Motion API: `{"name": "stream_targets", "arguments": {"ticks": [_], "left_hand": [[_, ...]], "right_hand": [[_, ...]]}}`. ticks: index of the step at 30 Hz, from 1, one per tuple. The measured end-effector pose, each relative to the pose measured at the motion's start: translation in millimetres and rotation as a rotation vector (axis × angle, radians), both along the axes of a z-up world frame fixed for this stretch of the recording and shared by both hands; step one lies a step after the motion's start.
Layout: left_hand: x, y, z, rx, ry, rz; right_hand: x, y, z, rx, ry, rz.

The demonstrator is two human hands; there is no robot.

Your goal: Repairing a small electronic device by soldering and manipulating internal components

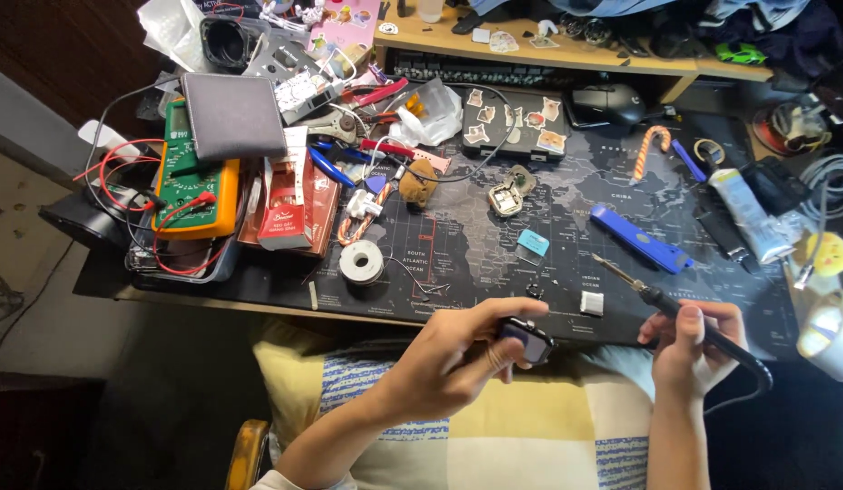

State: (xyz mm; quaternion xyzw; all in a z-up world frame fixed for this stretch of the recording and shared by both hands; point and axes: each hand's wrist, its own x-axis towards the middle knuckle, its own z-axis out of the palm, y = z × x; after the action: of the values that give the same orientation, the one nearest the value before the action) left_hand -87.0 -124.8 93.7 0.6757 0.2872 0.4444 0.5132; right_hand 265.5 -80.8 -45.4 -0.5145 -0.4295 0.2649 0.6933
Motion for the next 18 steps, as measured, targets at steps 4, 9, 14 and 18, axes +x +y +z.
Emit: {"name": "stream_targets", "arguments": {"ticks": [4, 9, 14, 18], "left_hand": [[1, -6, 5, -0.020, 0.078, -0.011], [-1, -9, 8, -0.025, 0.010, -0.042], [2, -13, 4, -0.069, -0.169, -0.079], [5, -14, 6, -0.119, -0.167, -0.055]], "right_hand": [[-1, -1, 4, 0.000, -0.007, 0.017], [-2, -1, 5, 0.006, -0.006, 0.031], [0, -2, 6, 0.014, -0.008, 0.039], [2, -1, 5, 0.001, -0.009, 0.047]]}}
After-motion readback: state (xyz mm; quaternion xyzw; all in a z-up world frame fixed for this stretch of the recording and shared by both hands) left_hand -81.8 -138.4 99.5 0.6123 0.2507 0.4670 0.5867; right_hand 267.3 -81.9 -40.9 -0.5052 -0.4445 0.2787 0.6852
